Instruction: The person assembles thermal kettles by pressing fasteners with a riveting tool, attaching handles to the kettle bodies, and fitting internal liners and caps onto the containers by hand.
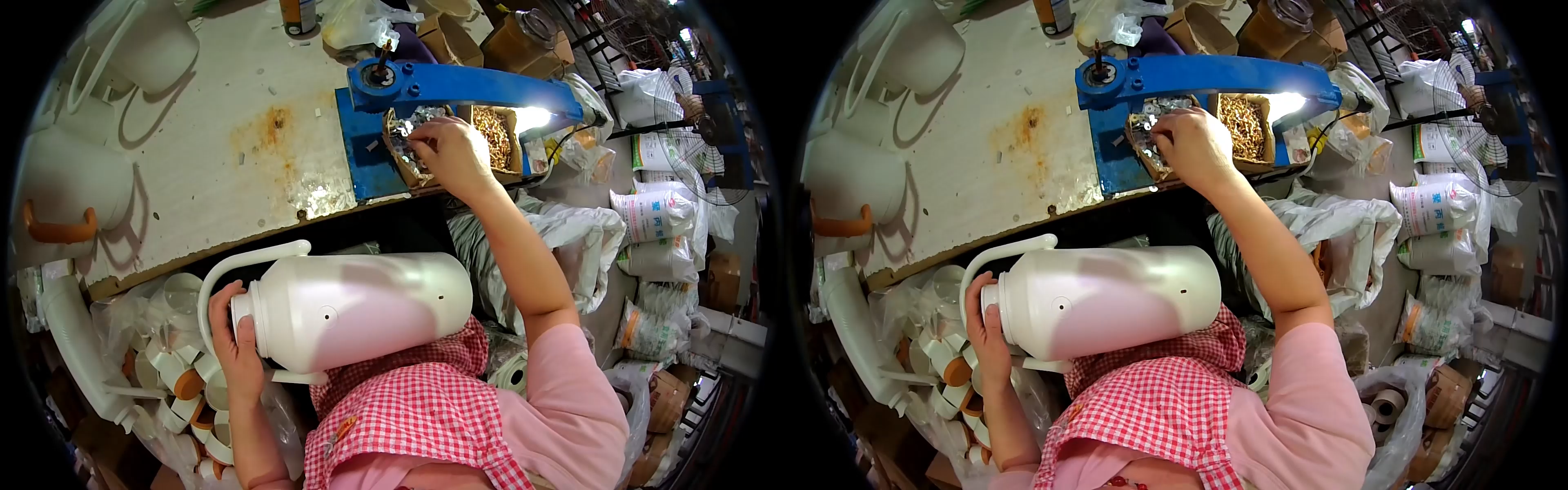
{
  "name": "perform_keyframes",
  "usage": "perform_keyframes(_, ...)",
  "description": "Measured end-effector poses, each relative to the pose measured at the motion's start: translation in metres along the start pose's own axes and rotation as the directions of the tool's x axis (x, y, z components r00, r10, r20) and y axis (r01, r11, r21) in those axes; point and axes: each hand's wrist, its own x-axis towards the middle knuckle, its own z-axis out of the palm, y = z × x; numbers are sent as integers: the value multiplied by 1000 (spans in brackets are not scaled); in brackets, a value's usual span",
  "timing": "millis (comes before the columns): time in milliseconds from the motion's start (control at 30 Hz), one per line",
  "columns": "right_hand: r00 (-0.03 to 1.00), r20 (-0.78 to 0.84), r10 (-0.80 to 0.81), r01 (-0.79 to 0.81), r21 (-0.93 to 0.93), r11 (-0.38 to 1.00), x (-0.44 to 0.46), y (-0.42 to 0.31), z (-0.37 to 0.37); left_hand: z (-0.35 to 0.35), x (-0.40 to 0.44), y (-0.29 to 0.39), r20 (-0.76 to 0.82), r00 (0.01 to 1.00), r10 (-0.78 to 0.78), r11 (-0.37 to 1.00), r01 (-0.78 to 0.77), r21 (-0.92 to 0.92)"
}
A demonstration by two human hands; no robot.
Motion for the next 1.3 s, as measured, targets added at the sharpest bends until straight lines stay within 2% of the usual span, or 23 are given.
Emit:
perform_keyframes(33,1000,2,2,-2,0,1000,-2,0,-1,1,0,2,-6,1000,-13,1000,13,-10)
perform_keyframes(100,984,56,168,-175,165,971,-5,2,-5,1,1,2,-8,1000,-23,999,23,-23)
perform_keyframes(133,988,4,153,-148,269,952,-7,9,0,1,2,0,-7,1000,-22,999,22,-24)
perform_keyframes(167,988,0,155,-149,265,953,-9,11,-1,1,3,-2,-5,1000,-21,1000,21,-24)
perform_keyframes(233,981,-3,193,-177,383,907,-12,7,-8,0,3,-6,5,1000,-8,1000,8,-8)
perform_keyframes(300,991,-70,113,-86,312,946,-12,-5,-23,-1,5,-6,-10,1000,17,1000,-17,9)
perform_keyframes(400,969,-234,83,27,433,901,-6,-34,-49,1,7,-4,14,1000,27,999,-27,-40)
perform_keyframes(433,968,-238,78,34,431,902,-2,-38,-55,2,8,-1,10,999,32,999,-32,-42)
perform_keyframes(500,990,-143,13,40,358,933,2,-40,-61,1,8,4,5,1000,27,999,-26,-38)
perform_keyframes(533,980,-195,-44,104,306,947,1,-32,-55,0,7,3,8,1000,26,999,-25,-37)
perform_keyframes(567,980,-195,-48,107,303,947,-2,-28,-51,0,8,2,-1,999,46,998,-46,-33)
perform_keyframes(633,970,-221,-99,134,150,979,-7,-20,-46,2,7,0,-22,998,61,997,-61,-39)
perform_keyframes(667,971,-216,-103,137,148,979,-9,-15,-43,0,8,2,-14,998,60,998,-60,-30)
perform_keyframes(833,957,-291,-3,118,375,920,0,-36,-60,1,11,1,-2,998,70,997,-70,-31)
perform_keyframes(867,956,-293,-4,118,374,920,9,-46,-65,2,11,2,-5,998,63,998,-63,-27)
perform_keyframes(933,874,-478,-93,327,434,839,33,-61,-69,3,10,4,-3,998,58,998,-58,-19)
perform_keyframes(967,872,-481,-91,328,437,838,44,-64,-67,3,10,3,-5,999,42,998,-43,-37)
perform_keyframes(1033,799,-575,-176,453,383,805,62,-70,-64,2,11,2,-12,999,36,998,-37,-51)
perform_keyframes(1100,794,-569,-212,475,366,800,67,-73,-64,3,9,-1,-21,999,39,998,-41,-54)
perform_keyframes(1200,705,-536,-465,576,50,816,71,-68,-62,1,9,-1,-8,998,56,997,-56,-48)
perform_keyframes(1233,704,-535,-466,577,49,815,73,-66,-62,1,10,0,-5,997,73,997,-73,-33)
perform_keyframes(1300,592,-561,-579,610,-157,776,77,-64,-61,2,11,4,-7,998,65,998,-65,-22)
